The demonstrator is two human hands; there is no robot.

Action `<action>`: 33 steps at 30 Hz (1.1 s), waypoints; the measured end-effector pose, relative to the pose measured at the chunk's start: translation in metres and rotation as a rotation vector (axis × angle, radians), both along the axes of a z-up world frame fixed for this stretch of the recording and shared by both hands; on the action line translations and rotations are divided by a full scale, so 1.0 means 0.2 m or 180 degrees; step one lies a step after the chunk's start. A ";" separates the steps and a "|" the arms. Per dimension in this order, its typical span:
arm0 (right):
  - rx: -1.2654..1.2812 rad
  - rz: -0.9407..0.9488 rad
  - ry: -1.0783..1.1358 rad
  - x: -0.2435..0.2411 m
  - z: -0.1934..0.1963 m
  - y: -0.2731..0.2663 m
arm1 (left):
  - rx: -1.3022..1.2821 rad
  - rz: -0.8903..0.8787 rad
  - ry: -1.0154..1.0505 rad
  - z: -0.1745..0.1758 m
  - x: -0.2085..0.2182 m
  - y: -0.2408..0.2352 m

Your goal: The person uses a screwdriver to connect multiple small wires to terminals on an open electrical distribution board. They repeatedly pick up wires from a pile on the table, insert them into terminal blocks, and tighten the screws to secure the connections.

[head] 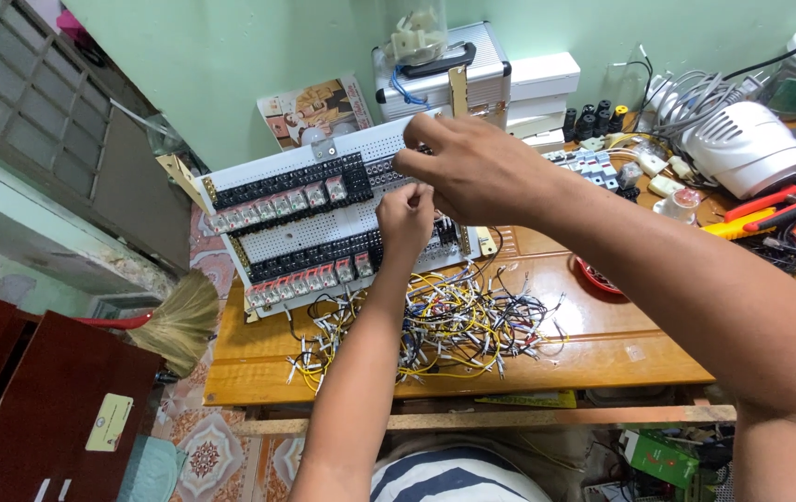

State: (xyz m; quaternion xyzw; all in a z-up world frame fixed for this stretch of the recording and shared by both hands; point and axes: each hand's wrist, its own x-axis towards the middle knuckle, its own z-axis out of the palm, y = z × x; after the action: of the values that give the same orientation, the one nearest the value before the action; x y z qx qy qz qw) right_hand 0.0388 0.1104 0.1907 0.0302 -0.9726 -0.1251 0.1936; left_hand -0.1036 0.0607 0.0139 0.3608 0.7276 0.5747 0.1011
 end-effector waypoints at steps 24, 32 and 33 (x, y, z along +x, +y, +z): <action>0.0045 -0.0196 0.0028 0.01 0.00 0.02 | -0.0006 -0.0008 -0.0198 0.12 0.04 -0.05; 0.0178 -0.0257 0.0054 0.01 0.01 0.02 | 0.0225 0.0000 -0.0231 0.15 0.07 -0.07; 0.0170 -0.0261 0.0032 0.02 0.02 0.02 | 0.0228 -0.0004 -0.0231 0.16 0.07 -0.07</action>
State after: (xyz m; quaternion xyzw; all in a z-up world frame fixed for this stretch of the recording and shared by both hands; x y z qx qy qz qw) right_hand 0.0420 0.1144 0.1938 -0.0051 -0.9684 -0.1590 0.1923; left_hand -0.0897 0.0466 0.0451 0.3436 0.7022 0.6129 0.1148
